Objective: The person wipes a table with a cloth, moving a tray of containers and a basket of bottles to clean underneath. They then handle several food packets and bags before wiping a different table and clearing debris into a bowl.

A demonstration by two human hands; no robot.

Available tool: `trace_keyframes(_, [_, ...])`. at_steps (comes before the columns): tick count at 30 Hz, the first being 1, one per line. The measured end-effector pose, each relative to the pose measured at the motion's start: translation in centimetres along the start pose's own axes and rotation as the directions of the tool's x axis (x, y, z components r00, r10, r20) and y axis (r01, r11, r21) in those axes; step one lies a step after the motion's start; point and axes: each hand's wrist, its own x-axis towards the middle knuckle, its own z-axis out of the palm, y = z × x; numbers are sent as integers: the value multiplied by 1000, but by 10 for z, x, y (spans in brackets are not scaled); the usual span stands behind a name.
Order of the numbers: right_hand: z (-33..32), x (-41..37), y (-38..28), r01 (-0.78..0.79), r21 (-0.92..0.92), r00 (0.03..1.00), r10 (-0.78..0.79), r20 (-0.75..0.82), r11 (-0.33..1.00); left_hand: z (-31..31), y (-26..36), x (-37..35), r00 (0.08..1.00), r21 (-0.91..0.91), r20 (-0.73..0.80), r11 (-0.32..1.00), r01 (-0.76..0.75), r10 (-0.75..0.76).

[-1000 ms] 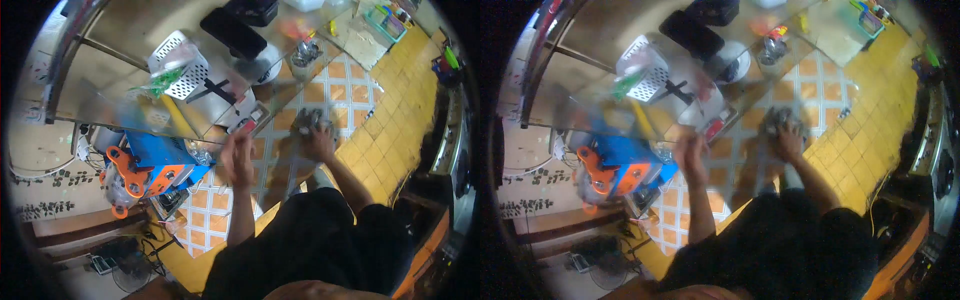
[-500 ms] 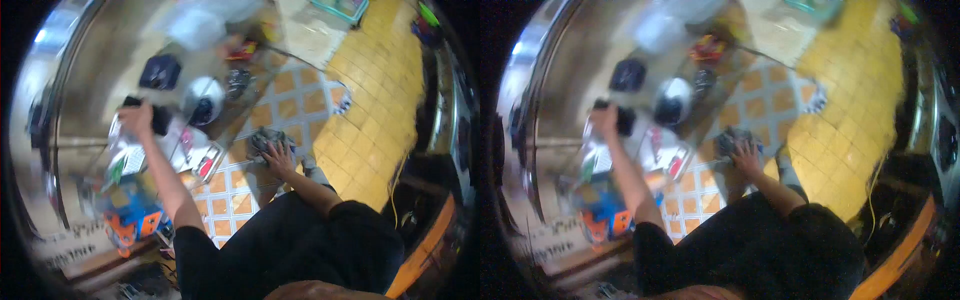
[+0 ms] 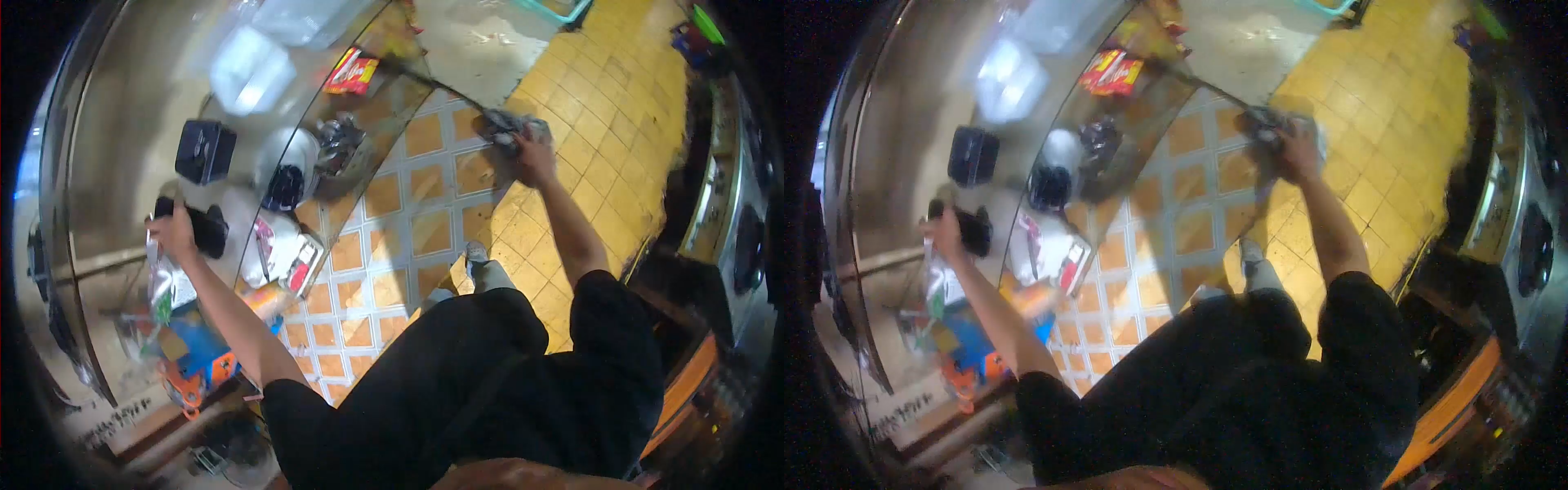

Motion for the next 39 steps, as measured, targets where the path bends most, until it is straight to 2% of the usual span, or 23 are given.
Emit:
trace_keyframes(1, [8,15,12,-28,165,988,52,-145,986,-15,8,-11,999,-18,27,1000,-18,19])
trace_keyframes(5, [-54,8,-39,77,147,996,-69,-57,986,-29,23,-19,998,6,62,1000,19,-19])
trace_keyframes(7, [-51,-14,-81,265,187,960,-242,-140,946,-33,17,-20,996,-5,84,1000,22,-22])
trace_keyframes(8, [-47,-27,-117,280,135,959,-269,-93,950,-43,30,-28,995,-31,101,999,18,-15])
trace_keyframes(9, [-50,-51,-155,232,242,966,-252,53,942,-45,38,-30,998,23,59,999,22,-23])
trace_keyframes(10, [-29,-69,-186,370,132,926,-376,30,920,-45,39,-31,998,27,49,999,32,-34])
trace_keyframes(11, [-31,-91,-219,390,190,909,-410,76,901,-44,40,-31,1000,16,30,1000,-1,1])
trace_keyframes(14, [41,-126,-270,543,185,838,-543,-56,819,-50,44,-39,999,3,43,1000,-25,25])
trace_keyframes(17, [23,-111,-280,380,185,891,-413,191,906,-50,44,-41,997,-63,33,996,-70,72])
trace_keyframes(20, [21,-60,-231,253,131,964,-262,49,958,-54,32,-50,987,-88,-61,984,-154,149])
trace_keyframes(23, [34,-20,-151,184,-109,979,-192,-71,977,-85,21,-91,943,-336,-227,889,-312,245])
trace_keyframes(24, [19,-13,-137,155,-146,987,-159,-17,977,-106,19,-117,936,-470,-237,813,-344,259])
trace_keyframes(25, [-26,-6,-144,20,-52,984,-11,176,998,-118,7,-146,940,-555,-257,762,-333,224])
trace_keyframes(26, [-15,-2,-125,205,-148,971,-220,-94,968,-124,-10,-178,943,-633,-273,703,-324,188])
trace_keyframes(27, [-8,11,-121,82,-63,993,-87,-84,995,-128,-27,-212,910,-573,-352,718,-395,219])
trace_keyframes(28, [-15,10,-137,93,-62,991,-98,-86,994,-123,-55,-249,904,-510,-365,764,-396,225])
trace_keyframes(30, [-67,2,-201,44,99,979,-62,196,994,-103,-110,-342,975,-463,-196,866,-189,108])
trace_keyframes(31, [-102,-13,-248,141,214,937,-200,285,967,-100,-126,-383,999,-424,28,905,42,-33])
trace_keyframes(32, [-26,-15,-258,409,180,904,-424,52,894,-88,-139,-424,985,-525,101,834,170,-137])
trace_keyframes(33, [-47,-32,-316,328,95,932,-339,131,940,-69,-172,-480,926,-494,269,787,370,-266])
trace_keyframes(34, [-27,-30,-352,398,232,857,-450,251,888,-76,-169,-513,922,-475,271,795,377,-276])
trace_keyframes(36, [19,-40,-424,524,242,820,-560,115,817,-64,-210,-603,783,-490,435,613,620,-444])
trace_keyframes(39, [39,-52,-471,563,178,814,-579,51,807,-77,-212,-650,743,-395,477,641,658,-469])
